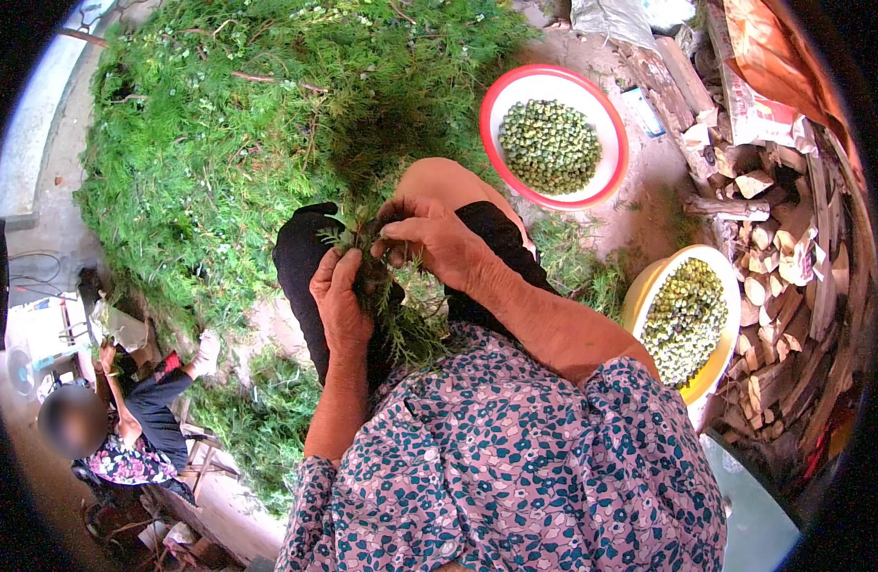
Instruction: The person picks up a branch from a pile, plucks small green cones from it, and drops them into a red and white bowl. They repeat this process, handling branches one at a time and setting them aside after plucking the cones.
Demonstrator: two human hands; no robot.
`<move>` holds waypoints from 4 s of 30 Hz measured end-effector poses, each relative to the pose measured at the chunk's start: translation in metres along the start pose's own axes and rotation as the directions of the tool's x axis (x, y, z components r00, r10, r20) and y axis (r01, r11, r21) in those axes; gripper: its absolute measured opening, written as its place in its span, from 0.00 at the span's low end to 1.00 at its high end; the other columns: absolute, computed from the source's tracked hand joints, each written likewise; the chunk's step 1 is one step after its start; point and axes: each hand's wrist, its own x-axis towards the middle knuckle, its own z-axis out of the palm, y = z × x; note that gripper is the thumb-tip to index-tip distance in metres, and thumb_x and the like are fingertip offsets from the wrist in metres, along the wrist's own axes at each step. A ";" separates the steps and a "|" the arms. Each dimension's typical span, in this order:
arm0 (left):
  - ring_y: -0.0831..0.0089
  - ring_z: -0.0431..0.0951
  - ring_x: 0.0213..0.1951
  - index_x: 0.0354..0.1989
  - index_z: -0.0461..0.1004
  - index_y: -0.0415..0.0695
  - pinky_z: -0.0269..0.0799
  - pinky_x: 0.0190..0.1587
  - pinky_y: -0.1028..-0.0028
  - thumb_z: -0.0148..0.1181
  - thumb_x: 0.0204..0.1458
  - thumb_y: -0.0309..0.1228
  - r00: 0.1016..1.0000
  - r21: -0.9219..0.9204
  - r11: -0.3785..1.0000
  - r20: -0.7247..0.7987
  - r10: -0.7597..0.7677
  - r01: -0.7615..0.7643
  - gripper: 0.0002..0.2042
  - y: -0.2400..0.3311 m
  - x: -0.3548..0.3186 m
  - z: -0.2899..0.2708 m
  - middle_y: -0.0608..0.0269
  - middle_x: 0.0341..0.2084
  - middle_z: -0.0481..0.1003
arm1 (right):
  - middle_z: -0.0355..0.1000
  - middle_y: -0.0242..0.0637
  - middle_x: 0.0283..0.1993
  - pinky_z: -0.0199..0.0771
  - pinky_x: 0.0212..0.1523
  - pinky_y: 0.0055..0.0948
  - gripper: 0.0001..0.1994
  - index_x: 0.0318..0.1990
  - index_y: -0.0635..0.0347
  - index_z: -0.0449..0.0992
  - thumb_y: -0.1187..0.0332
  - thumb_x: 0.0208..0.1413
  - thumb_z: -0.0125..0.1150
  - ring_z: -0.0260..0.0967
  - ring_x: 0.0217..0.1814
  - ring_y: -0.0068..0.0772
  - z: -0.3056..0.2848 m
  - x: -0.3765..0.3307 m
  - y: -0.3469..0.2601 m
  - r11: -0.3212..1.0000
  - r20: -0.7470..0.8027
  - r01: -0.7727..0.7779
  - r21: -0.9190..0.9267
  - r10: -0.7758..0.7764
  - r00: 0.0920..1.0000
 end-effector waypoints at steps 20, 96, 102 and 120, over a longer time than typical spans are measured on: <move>0.90 0.55 0.19 0.26 0.73 0.36 0.50 0.19 0.84 0.52 0.48 0.24 0.978 0.356 0.912 0.042 0.203 -0.205 0.05 -0.009 -0.001 -0.005 0.78 0.15 0.62 | 0.73 0.42 0.35 0.68 0.38 0.25 0.12 0.42 0.63 0.72 0.73 0.49 0.55 0.71 0.35 0.28 0.009 -0.003 0.008 0.512 0.128 0.286 -0.810 -0.321 0.938; 0.89 0.62 0.22 0.27 0.75 0.36 0.56 0.23 0.86 0.56 0.46 0.23 0.988 0.177 0.976 -0.061 0.143 -0.130 0.04 -0.014 0.002 -0.006 0.75 0.19 0.69 | 0.64 0.26 0.26 0.59 0.19 0.14 0.09 0.41 0.60 0.70 0.70 0.52 0.53 0.60 0.21 0.14 0.004 0.004 0.009 0.985 -0.024 -0.068 -0.161 0.065 0.998; 0.87 0.66 0.20 0.30 0.74 0.37 0.60 0.21 0.86 0.57 0.46 0.24 0.997 -0.159 0.986 -0.050 -0.067 0.058 0.05 -0.016 0.010 -0.009 0.71 0.21 0.72 | 0.67 0.29 0.34 0.67 0.26 0.15 0.10 0.42 0.61 0.68 0.69 0.53 0.52 0.65 0.28 0.17 0.002 0.006 0.008 0.992 -0.016 -0.116 0.053 0.117 0.993; 0.86 0.64 0.17 0.29 0.74 0.37 0.57 0.18 0.86 0.56 0.45 0.23 0.995 -0.148 0.988 -0.077 -0.067 0.055 0.04 -0.014 0.008 -0.007 0.71 0.19 0.70 | 0.68 0.30 0.29 0.63 0.26 0.16 0.15 0.44 0.64 0.66 0.73 0.47 0.58 0.64 0.25 0.18 -0.002 0.006 0.014 0.992 0.030 -0.001 -0.123 0.005 1.000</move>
